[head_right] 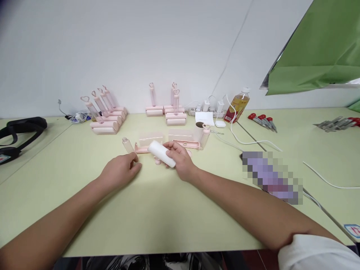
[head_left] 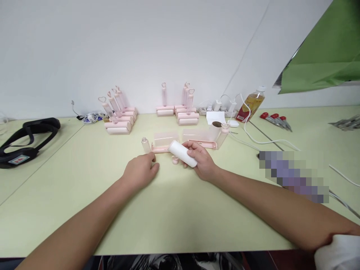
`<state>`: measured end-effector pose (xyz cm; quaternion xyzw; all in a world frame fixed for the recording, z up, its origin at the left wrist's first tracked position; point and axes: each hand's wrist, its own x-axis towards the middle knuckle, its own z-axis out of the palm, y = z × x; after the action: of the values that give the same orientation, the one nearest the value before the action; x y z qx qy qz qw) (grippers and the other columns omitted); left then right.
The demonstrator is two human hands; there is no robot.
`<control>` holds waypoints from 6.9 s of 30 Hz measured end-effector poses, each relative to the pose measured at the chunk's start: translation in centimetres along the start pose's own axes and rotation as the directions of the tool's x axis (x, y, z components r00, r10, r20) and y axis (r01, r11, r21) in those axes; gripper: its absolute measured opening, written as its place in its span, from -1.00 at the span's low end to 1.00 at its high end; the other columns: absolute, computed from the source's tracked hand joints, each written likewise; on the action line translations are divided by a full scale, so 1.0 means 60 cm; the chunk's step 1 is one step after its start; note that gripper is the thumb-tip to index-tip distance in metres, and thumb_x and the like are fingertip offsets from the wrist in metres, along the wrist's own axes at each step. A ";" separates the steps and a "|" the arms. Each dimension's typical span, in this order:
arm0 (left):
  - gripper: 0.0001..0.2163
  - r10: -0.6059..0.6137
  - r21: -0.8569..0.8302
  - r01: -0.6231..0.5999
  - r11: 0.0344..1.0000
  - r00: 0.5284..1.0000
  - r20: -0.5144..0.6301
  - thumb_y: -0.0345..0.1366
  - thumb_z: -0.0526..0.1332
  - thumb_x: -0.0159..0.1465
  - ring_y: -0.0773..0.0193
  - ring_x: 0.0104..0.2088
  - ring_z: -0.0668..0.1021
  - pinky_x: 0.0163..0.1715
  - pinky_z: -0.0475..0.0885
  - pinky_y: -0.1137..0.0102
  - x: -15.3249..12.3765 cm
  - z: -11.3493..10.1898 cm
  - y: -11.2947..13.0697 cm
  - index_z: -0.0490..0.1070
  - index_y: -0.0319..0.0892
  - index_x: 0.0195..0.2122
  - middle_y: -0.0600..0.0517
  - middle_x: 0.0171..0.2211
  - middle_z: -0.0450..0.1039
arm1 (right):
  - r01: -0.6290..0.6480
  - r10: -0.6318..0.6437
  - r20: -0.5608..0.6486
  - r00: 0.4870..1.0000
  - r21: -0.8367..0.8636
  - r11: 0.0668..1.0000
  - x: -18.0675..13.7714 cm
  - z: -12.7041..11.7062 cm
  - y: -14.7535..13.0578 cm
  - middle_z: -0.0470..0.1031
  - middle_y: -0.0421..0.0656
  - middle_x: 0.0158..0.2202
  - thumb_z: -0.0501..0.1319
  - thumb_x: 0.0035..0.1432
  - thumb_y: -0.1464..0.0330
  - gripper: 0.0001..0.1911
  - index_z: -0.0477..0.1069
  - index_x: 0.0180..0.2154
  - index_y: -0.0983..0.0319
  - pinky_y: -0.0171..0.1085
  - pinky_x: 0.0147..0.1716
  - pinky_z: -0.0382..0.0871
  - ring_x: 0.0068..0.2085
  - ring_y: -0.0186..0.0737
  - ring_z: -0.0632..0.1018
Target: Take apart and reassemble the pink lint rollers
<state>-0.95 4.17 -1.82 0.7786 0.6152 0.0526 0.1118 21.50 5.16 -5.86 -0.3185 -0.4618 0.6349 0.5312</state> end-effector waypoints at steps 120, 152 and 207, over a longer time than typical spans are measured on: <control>-0.79 0.014 -0.936 0.324 0.140 0.944 0.329 -0.12 0.13 0.29 0.34 -0.63 0.42 -0.75 0.32 0.50 -0.020 0.017 0.043 0.22 -0.14 -0.28 0.10 -0.57 0.35 | -0.272 0.280 0.263 0.923 -0.068 0.960 -0.039 0.040 -0.010 0.42 -0.02 0.03 0.39 0.03 0.21 -0.25 0.04 0.15 0.09 -0.20 -0.34 0.47 -0.20 -0.13 0.57; -0.85 0.121 -0.952 0.288 -0.100 0.954 0.276 -0.27 0.27 0.20 0.31 -0.35 0.54 -0.40 0.55 0.43 -0.011 0.002 0.026 0.40 -0.23 -0.26 0.02 -0.35 0.41 | 0.018 -0.022 -0.024 0.999 -0.126 0.992 -0.039 0.036 -0.002 0.33 -0.14 -0.03 0.42 -0.03 0.23 -0.17 0.01 0.18 -0.05 -0.26 -0.38 0.44 -0.28 -0.27 0.45; -0.52 -0.149 -0.799 -0.013 0.601 0.981 -0.128 -0.42 0.16 0.13 0.39 -0.46 0.39 -0.40 0.38 0.39 -0.043 0.033 0.059 0.29 -0.05 0.10 -0.05 0.09 0.21 | -0.090 0.088 -0.024 0.996 -0.107 0.990 -0.072 0.074 -0.009 0.32 -0.07 0.06 0.40 -0.04 0.08 -0.26 0.05 0.07 0.01 -0.20 -0.35 0.50 -0.22 -0.19 0.52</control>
<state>2.24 0.65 -2.76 0.6151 0.5643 0.3869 0.3919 18.74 -0.15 -4.06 -0.3731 -0.4758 0.6289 0.4888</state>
